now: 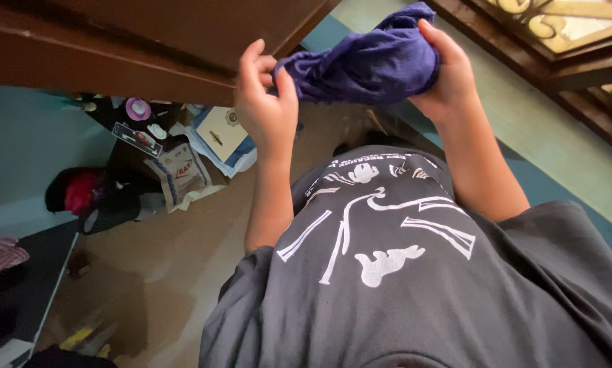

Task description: The person wipes the exterior surface of a brown wooden cabinet door using a purple cloth. They systematically clean the door's face and edges, then move away from the cabinet while holding the cloth.

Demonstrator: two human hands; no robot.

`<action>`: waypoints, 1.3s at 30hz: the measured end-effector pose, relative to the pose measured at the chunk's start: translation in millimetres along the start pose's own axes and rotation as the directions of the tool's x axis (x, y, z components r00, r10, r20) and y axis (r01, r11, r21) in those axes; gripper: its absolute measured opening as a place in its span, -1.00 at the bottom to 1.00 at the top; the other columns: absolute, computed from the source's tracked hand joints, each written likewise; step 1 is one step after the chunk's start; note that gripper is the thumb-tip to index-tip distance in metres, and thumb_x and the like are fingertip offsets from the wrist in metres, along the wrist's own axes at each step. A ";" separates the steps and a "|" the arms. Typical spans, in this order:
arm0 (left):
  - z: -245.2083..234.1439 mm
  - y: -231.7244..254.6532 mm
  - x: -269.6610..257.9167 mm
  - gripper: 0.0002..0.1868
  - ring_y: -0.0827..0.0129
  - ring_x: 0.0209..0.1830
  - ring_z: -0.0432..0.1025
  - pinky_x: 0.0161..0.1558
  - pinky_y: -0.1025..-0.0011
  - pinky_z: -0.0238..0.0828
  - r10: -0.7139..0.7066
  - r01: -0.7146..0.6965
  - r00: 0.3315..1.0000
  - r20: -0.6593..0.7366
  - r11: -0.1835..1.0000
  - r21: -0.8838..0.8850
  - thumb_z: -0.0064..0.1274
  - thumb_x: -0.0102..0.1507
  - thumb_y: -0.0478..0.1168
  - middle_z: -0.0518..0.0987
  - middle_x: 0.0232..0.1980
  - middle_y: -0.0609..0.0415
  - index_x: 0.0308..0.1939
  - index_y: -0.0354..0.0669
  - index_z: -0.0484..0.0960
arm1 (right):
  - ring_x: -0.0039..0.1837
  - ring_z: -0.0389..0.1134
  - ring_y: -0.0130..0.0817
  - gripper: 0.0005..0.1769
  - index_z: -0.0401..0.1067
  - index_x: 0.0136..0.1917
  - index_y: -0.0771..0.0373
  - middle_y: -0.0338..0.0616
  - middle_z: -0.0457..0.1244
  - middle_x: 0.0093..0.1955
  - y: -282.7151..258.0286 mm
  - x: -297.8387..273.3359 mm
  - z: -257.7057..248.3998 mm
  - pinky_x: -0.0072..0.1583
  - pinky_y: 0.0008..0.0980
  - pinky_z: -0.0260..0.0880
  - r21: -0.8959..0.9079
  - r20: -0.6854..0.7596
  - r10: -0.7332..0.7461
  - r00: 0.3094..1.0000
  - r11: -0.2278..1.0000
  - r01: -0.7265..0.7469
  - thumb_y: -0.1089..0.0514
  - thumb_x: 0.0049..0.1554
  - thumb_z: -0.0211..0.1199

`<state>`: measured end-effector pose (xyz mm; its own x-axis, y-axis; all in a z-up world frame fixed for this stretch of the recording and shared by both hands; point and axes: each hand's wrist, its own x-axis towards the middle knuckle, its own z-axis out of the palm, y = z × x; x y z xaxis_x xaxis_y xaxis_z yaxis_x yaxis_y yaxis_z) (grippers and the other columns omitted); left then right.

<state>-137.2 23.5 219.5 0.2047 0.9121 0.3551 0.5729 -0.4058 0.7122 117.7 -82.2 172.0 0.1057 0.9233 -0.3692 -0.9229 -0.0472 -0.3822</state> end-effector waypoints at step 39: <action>-15.7 58.0 -6.9 -0.54 0.20 0.25 0.39 0.34 0.26 0.26 0.283 -0.295 0.937 -0.207 0.955 -0.030 0.22 0.23 -0.01 0.54 0.19 -0.02 0.10 -0.20 0.62 | 0.32 0.34 -0.43 -0.38 0.27 0.48 0.40 -0.10 0.30 0.31 38.1 46.3 58.5 0.42 -0.40 0.33 -0.648 0.422 -0.132 0.897 0.648 0.400 0.12 0.27 0.39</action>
<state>-117.9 -7.2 267.9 0.1901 0.7274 0.6594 0.4631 -0.6587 0.5930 65.8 -19.0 189.9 0.0604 0.9953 0.0762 -0.3163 0.0914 -0.9442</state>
